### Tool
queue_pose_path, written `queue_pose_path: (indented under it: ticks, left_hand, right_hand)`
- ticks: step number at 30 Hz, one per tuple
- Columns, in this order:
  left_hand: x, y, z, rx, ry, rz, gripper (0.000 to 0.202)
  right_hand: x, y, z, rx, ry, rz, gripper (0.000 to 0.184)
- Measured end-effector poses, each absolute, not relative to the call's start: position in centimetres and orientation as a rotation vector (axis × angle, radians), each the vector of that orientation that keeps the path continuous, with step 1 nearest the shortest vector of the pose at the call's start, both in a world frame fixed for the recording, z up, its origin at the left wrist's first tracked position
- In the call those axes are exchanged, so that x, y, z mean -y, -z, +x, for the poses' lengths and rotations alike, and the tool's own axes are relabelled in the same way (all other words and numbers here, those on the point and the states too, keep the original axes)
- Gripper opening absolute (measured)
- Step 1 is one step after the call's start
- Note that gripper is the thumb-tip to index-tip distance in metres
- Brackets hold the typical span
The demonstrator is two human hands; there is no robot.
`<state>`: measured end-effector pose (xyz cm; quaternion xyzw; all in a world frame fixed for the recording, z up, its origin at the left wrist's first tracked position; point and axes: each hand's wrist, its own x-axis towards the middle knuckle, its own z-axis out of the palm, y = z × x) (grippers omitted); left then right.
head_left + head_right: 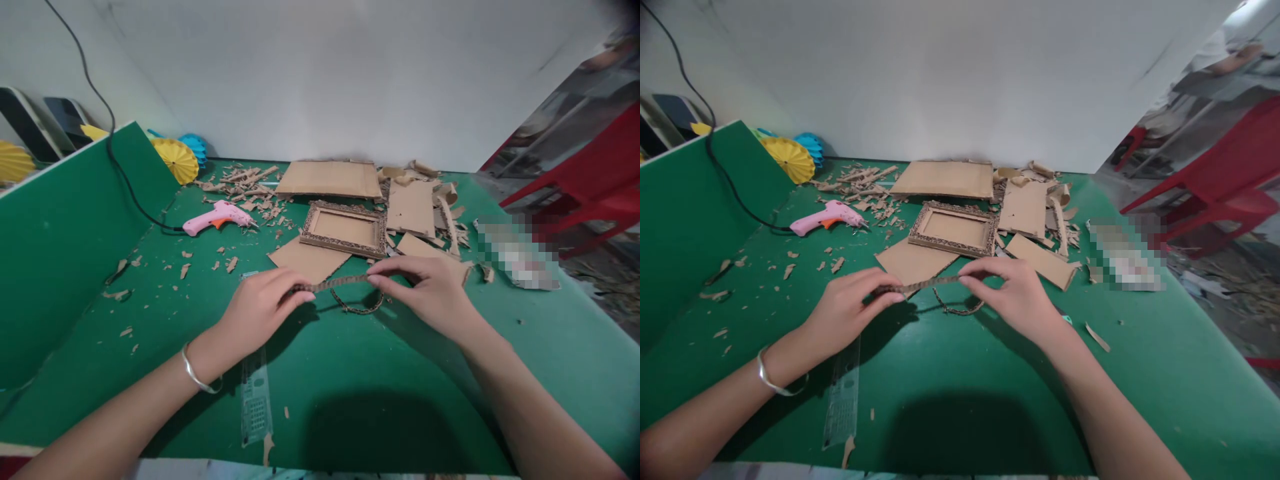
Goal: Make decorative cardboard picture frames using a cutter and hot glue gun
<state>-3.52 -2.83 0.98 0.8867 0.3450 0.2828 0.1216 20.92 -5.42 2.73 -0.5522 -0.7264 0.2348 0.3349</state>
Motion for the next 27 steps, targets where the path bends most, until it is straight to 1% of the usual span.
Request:
queue_pose_path:
  ticks: [4,8,13,17,21,24,27]
  left_hand:
    - [2.1,-0.7,-3.8,-1.141,-0.933,2.41,0.006]
    - [1.9,-0.4,-3.8,-1.155,-1.009,2.425,0.007]
    - [2.0,-0.4,-3.8,-1.11,-1.059,2.45,0.005]
    - [2.3,-0.8,-3.6,-1.072,-1.082,2.277,0.006]
    - [2.8,-1.4,-3.3,-0.952,-1.089,1.731,0.018]
    - [3.0,-1.7,-3.1,-0.817,-1.071,1.322,0.032]
    - [3.1,-1.9,-3.0,-0.678,-1.034,1.119,0.031]
  right_hand:
    - [4.5,-2.2,22.2,1.898,-0.459,-1.446,0.013]
    - [4.5,-1.9,22.0,1.919,-0.366,-1.417,0.009]
    - [4.5,-1.8,22.0,1.938,-0.339,-1.437,0.01]
    - [4.5,-1.8,22.0,2.002,-0.49,-1.47,0.011]
    - [5.0,-2.1,21.1,2.054,-0.785,-1.467,0.011]
    - [5.9,-2.2,19.4,2.113,-0.968,-1.346,0.013]
    - [6.9,-2.1,17.7,2.247,-0.985,-1.162,0.011]
